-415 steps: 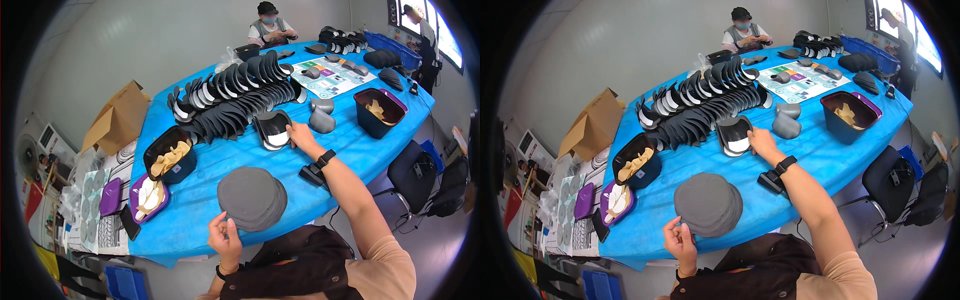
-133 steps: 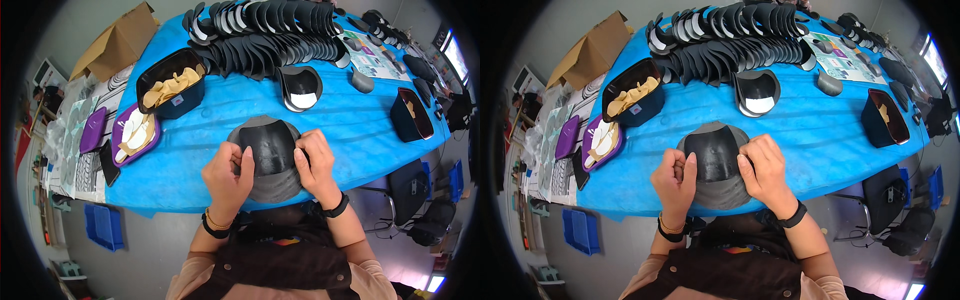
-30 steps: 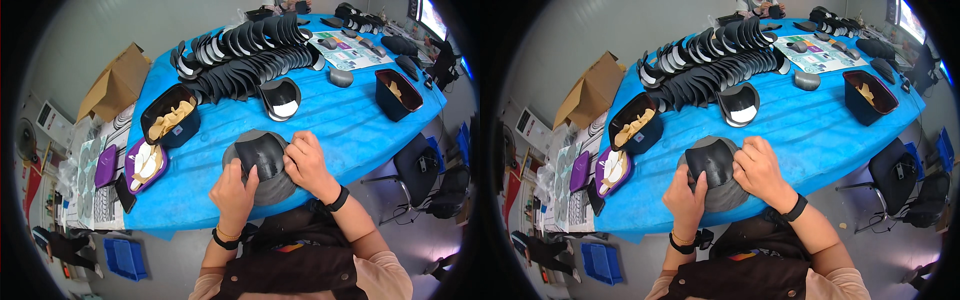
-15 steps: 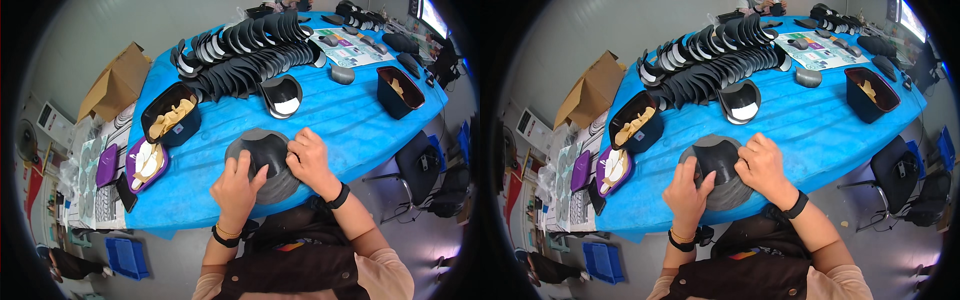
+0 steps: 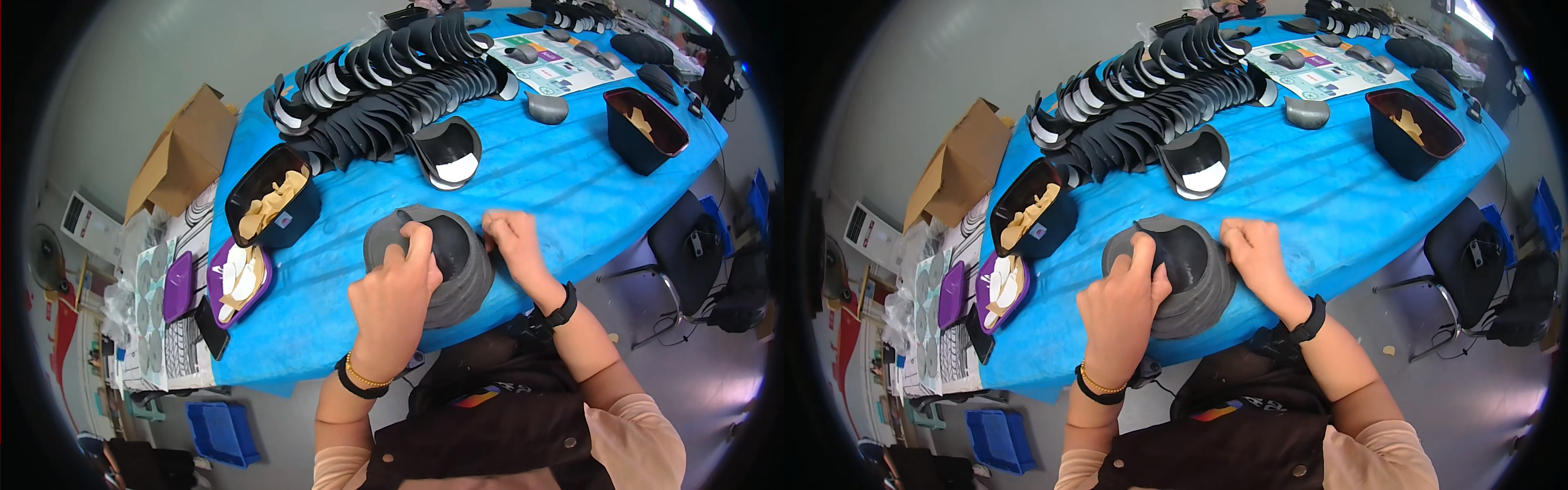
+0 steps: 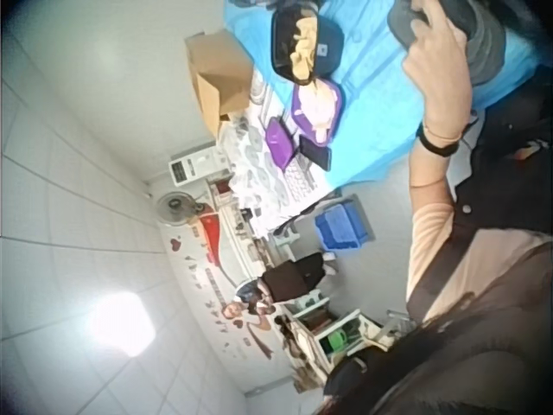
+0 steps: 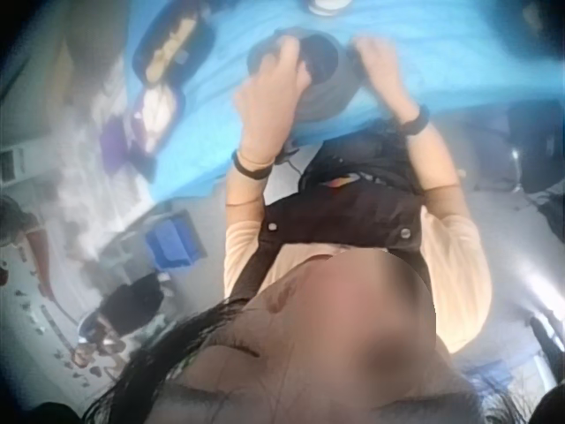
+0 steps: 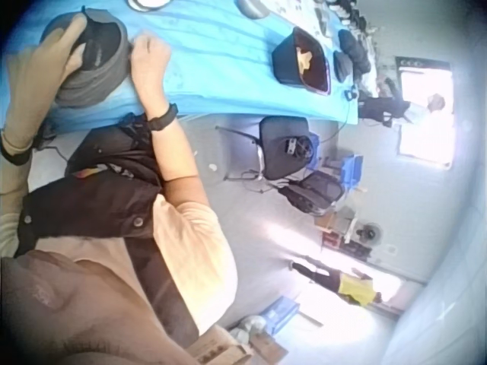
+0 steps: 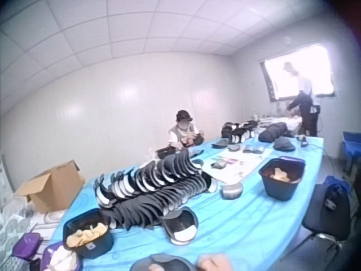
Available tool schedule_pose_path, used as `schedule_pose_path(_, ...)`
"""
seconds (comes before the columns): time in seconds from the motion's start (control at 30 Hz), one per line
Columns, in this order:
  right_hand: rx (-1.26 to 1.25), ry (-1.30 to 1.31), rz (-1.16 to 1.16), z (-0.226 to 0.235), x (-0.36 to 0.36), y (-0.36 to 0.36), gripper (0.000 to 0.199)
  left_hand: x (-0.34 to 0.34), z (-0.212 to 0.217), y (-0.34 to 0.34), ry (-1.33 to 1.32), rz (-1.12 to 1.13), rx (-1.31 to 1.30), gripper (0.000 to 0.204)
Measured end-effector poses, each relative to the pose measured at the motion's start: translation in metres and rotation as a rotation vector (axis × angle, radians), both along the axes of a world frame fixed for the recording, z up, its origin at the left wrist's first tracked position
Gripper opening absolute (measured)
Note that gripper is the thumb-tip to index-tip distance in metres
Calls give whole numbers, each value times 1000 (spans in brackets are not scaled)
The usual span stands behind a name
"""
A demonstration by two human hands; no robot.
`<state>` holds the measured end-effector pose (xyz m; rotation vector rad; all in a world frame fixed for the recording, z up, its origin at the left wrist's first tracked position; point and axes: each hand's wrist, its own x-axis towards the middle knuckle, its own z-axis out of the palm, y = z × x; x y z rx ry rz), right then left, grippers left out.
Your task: Apply small white adhesive strips to black shoe components.
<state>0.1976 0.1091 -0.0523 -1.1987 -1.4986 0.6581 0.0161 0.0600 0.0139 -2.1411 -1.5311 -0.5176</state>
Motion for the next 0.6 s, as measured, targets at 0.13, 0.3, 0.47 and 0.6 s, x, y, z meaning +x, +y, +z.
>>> schedule_pose_path(0.13,-19,160,16,4,-2,-4,14,2,-4,-1,12,58,-1,38)
schedule_pose_path(0.3,254,-137,27,14,-5,-8,25,-9,-13,-7,-81,61,-44,42)
schedule_pose_path(0.47,542,-540,273,15,-16,-17,39,-27,-29,-8,-419,-143,96,29)
schedule_pose_path(0.6,518,-654,295,12,-18,-18,41,-43,-34,-14,-1159,-64,-258,22)
